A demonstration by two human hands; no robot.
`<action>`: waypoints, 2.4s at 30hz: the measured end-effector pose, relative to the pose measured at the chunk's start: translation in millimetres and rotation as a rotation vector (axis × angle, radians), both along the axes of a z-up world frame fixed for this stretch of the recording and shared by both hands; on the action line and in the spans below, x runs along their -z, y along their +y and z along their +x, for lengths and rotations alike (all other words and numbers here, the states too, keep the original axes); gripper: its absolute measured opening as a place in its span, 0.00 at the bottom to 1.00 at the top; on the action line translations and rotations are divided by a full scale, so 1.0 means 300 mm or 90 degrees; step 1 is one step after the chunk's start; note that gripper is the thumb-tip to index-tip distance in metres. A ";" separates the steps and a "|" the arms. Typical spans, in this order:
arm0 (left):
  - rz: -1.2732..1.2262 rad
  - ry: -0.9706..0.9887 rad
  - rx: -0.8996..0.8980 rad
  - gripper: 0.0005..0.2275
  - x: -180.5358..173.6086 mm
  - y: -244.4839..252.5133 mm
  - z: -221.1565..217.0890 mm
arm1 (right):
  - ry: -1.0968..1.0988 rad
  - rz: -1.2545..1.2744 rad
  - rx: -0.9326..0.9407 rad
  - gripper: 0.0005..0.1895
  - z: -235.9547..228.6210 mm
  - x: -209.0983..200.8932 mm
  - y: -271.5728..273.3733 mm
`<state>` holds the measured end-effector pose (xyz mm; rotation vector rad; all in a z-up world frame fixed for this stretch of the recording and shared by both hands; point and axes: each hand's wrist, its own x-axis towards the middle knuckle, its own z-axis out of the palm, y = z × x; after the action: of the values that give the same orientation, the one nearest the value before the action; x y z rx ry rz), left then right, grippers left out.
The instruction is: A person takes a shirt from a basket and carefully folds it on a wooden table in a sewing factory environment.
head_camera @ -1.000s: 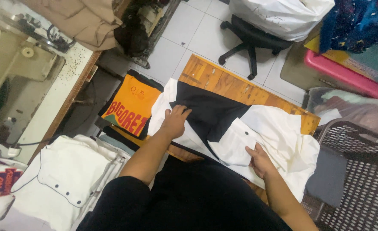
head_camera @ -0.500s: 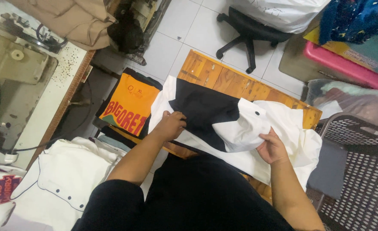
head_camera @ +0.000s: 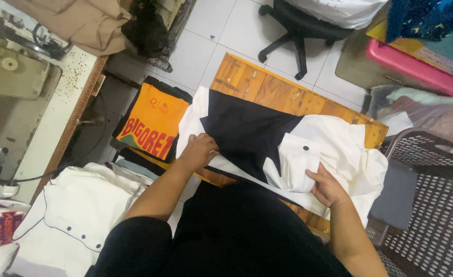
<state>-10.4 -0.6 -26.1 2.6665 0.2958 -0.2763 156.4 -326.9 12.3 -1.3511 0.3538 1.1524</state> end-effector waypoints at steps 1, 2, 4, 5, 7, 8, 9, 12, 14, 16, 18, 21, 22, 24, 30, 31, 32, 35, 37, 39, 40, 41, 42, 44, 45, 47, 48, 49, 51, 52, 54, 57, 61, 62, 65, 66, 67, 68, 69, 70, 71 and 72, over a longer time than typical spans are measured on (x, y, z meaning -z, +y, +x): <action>-0.003 0.002 0.003 0.06 -0.053 -0.018 0.017 | 0.002 -0.003 0.003 0.31 0.005 0.013 0.005; -0.066 -0.013 -0.017 0.11 -0.106 -0.040 0.031 | -0.011 0.005 -0.023 0.30 0.001 0.026 0.002; -0.130 -0.025 -0.033 0.17 -0.180 -0.088 0.079 | -0.022 0.013 -0.045 0.29 -0.005 0.039 0.006; -0.119 0.079 0.045 0.21 -0.204 -0.114 0.110 | -0.022 0.021 -0.047 0.29 -0.008 0.039 0.013; -0.105 0.182 0.123 0.27 -0.204 -0.161 0.146 | -0.024 0.031 -0.048 0.28 -0.012 0.042 0.016; -0.080 0.236 0.123 0.29 -0.180 -0.181 0.152 | -0.026 0.059 -0.017 0.27 -0.008 0.046 0.013; -0.055 0.290 0.121 0.30 -0.156 -0.201 0.158 | -0.028 0.087 0.014 0.26 -0.004 0.051 0.010; 0.010 0.297 0.144 0.19 -0.059 -0.193 0.149 | -0.019 0.090 0.066 0.26 -0.009 0.020 0.002; -0.009 0.264 0.142 0.15 -0.053 -0.179 0.114 | 0.009 0.050 0.040 0.23 -0.032 0.059 -0.043; -0.026 0.231 0.143 0.12 -0.113 -0.174 0.109 | 0.037 0.013 0.017 0.19 -0.053 0.107 -0.109; -0.070 0.254 0.177 0.12 -0.236 -0.180 0.106 | 0.096 -0.105 -0.044 0.22 -0.074 0.167 -0.188; -0.052 0.293 0.166 0.12 -0.106 -0.169 0.080 | 0.037 -0.195 -0.085 0.22 -0.094 0.230 -0.231; -0.051 0.288 0.180 0.12 -0.099 -0.165 0.076 | 0.034 -0.198 -0.071 0.22 -0.085 0.207 -0.225; 0.050 0.343 0.166 0.08 -0.082 -0.166 0.076 | -0.003 -0.347 -0.343 0.17 -0.064 0.161 -0.225; -0.056 0.333 0.165 0.17 -0.274 -0.243 0.181 | -0.445 -0.560 -0.035 0.05 0.054 0.183 -0.324; -0.052 0.333 0.182 0.17 -0.275 -0.282 0.205 | -0.438 -0.566 -0.019 0.05 0.067 0.173 -0.336; -0.092 0.302 0.201 0.16 -0.276 -0.316 0.223 | -0.628 -0.630 0.031 0.09 0.074 0.168 -0.342; -0.110 0.267 0.289 0.20 -0.249 -0.419 0.262 | -0.832 -0.726 0.027 0.24 0.103 0.073 -0.328; -0.086 0.256 0.352 0.24 -0.161 -0.472 0.269 | -0.850 -0.755 -0.031 0.33 0.144 0.029 -0.329; -0.053 0.270 0.396 0.15 -0.014 -0.512 0.247 | -0.575 -0.801 -0.327 0.21 0.178 0.036 -0.358; -0.050 0.269 0.403 0.15 -0.029 -0.503 0.265 | -0.572 -0.804 -0.320 0.21 0.197 0.073 -0.392; -0.162 0.262 0.280 0.13 -0.045 -0.493 0.284 | -0.581 -0.796 -0.295 0.14 0.216 0.110 -0.424; -0.271 0.253 0.151 0.11 -0.062 -0.477 0.300 | -0.591 -0.785 -0.271 0.09 0.234 0.150 -0.450; -0.309 0.174 0.078 0.11 -0.173 -0.393 0.389 | -0.594 -0.716 -0.203 0.07 0.275 0.149 -0.480; -0.348 0.094 0.000 0.11 -0.227 -0.352 0.424 | -0.598 -0.646 -0.142 0.06 0.284 0.151 -0.495; -0.344 0.024 -0.078 0.10 -0.222 -0.233 0.506 | -0.559 -0.654 -0.124 0.07 0.292 0.112 -0.502; -0.340 -0.055 -0.148 0.10 -0.224 -0.169 0.564 | -0.526 -0.668 -0.099 0.08 0.311 0.086 -0.503; -0.337 -0.060 -0.148 0.10 -0.264 -0.135 0.601 | -0.531 -0.665 -0.096 0.08 0.326 0.095 -0.514; -0.279 -0.228 -0.270 0.08 -0.335 -0.071 0.649 | -0.535 -0.665 -0.044 0.10 0.342 0.118 -0.538; -0.278 -0.229 -0.274 0.08 -0.337 -0.053 0.660 | -0.537 -0.663 -0.047 0.10 0.342 0.122 -0.551; -0.279 -0.372 -0.413 0.04 -0.341 -0.016 0.689 | -0.525 -0.682 0.001 0.13 0.345 0.131 -0.577; -0.376 -0.492 -0.459 0.05 -0.312 0.057 0.696 | -0.578 -0.731 0.011 0.11 0.346 0.097 -0.611; -0.379 -0.524 -0.459 0.04 -0.215 0.184 0.720 | -0.555 -0.790 -0.039 0.09 0.342 0.063 -0.620; -0.418 -0.525 -0.457 0.04 -0.217 0.193 0.724 | -0.558 -0.830 -0.102 0.14 0.339 -0.011 -0.565; -0.458 -0.500 -0.419 0.05 -0.264 0.190 0.754 | -0.620 -0.821 -0.202 0.19 0.409 -0.038 -0.490; -0.457 -0.473 -0.383 0.05 -0.285 0.187 0.761 | -0.675 -0.767 -0.241 0.17 0.442 -0.009 -0.477; -0.455 -0.471 -0.386 0.05 -0.312 0.165 0.766 | -0.674 -0.765 -0.243 0.17 0.490 0.054 -0.472; -0.499 -0.500 -0.362 0.05 -0.341 0.144 0.775 | -0.784 -0.655 -0.246 0.15 0.538 0.117 -0.464; -0.542 -0.528 -0.338 0.05 -0.370 0.123 0.785 | -0.888 -0.539 -0.245 0.13 0.585 0.181 -0.456; -0.539 -0.527 -0.338 0.05 -0.380 0.112 0.781 | -0.887 -0.536 -0.245 0.13 0.606 0.197 -0.431; -0.540 -0.521 -0.349 0.04 -0.391 0.100 0.778 | -0.845 -0.527 -0.221 0.09 0.626 0.212 -0.405; -0.542 -0.517 -0.357 0.04 -0.405 0.092 0.782 | -0.806 -0.517 -0.195 0.07 0.654 0.225 -0.375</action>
<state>224.1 26.9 95.3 1.5821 0.4911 0.6896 352.6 -439.5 -55.1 -2.6100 -0.3836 0.1451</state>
